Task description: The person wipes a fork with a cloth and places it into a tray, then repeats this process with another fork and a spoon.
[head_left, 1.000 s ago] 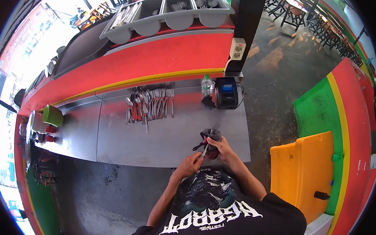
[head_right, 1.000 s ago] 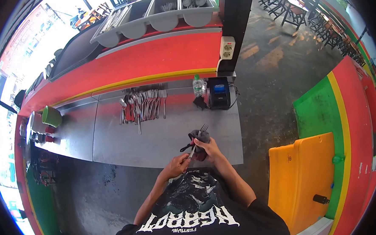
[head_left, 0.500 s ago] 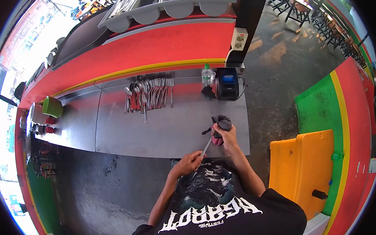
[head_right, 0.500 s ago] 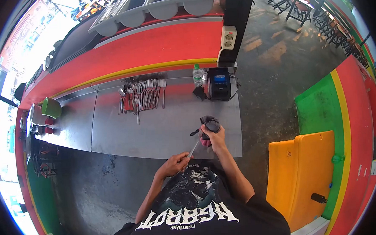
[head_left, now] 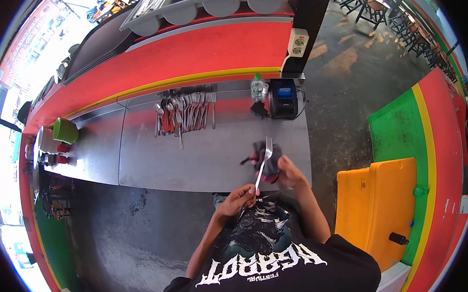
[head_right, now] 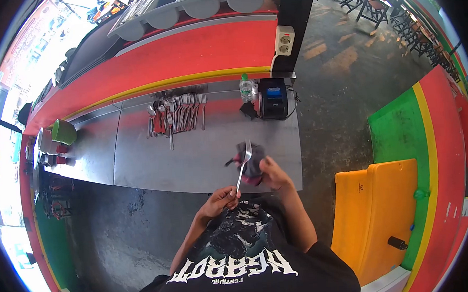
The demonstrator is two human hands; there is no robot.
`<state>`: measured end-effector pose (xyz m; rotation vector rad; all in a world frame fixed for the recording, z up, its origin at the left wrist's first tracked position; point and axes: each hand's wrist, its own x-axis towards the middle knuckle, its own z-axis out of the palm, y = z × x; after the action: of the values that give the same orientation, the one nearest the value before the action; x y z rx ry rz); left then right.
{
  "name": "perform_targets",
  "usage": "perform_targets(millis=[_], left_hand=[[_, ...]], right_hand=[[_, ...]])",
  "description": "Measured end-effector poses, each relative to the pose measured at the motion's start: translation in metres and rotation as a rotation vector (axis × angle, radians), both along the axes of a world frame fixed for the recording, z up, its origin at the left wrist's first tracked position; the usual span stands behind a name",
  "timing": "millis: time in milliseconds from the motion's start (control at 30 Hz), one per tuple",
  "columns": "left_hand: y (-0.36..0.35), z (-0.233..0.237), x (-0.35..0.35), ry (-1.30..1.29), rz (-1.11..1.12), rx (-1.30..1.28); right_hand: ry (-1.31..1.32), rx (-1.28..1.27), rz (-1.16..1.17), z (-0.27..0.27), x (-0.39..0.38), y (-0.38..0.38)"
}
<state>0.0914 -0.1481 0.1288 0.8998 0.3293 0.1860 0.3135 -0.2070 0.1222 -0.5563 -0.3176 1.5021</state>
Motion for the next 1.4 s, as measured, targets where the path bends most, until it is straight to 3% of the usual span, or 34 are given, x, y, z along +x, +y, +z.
perform_targets(millis=[133, 200, 300, 400, 467, 600, 700, 767, 1100, 1200, 1333, 1400], left_hand=[[0.007, -0.009, 0.000, 0.013, -0.124, -0.152], [0.003, -0.008, 0.001, -0.048, -0.102, -0.279], [-0.004, -0.012, 0.005, 0.018, 0.053, -0.221], [-0.011, -0.006, 0.012, 0.177, 0.259, 0.012], [-0.009, -0.005, 0.012, 0.249, 0.259, 0.167], [-0.006, -0.001, 0.008, 0.421, 0.264, 0.660], [-0.004, 0.006, 0.003, 0.453, 0.181, 0.808], [-0.005, 0.009, 0.002, 0.424, 0.161, 0.801], [-0.001, 0.015, -0.008, 0.383, 0.095, 0.815], [0.006, 0.026, -0.013, 0.490, -0.039, 0.728], [0.002, 0.004, -0.024, 0.362, -0.003, 0.535], [-0.002, -0.003, -0.027, 0.273, 0.054, 0.434]], right_hand=[[-0.012, 0.064, 0.522, -0.002, -0.007, -0.002], [-0.191, -0.026, 0.353, -0.002, -0.011, 0.003], [-0.378, -0.117, 0.162, 0.001, -0.018, 0.011], [-0.339, -0.170, 0.079, 0.001, -0.023, 0.017], [-0.292, -0.179, 0.125, -0.003, -0.019, 0.017], [-0.325, -0.223, -0.116, -0.001, -0.024, 0.021], [-0.242, -0.262, -0.263, -0.001, -0.021, 0.021], [-0.211, -0.235, -0.254, -0.019, -0.014, 0.016], [-0.072, -0.300, -0.331, -0.006, 0.004, 0.011], [-0.020, -0.368, -0.344, -0.015, 0.013, 0.009], [0.235, -0.265, -0.532, -0.032, 0.032, 0.015], [0.214, -0.202, -0.495, -0.030, 0.036, 0.013]])
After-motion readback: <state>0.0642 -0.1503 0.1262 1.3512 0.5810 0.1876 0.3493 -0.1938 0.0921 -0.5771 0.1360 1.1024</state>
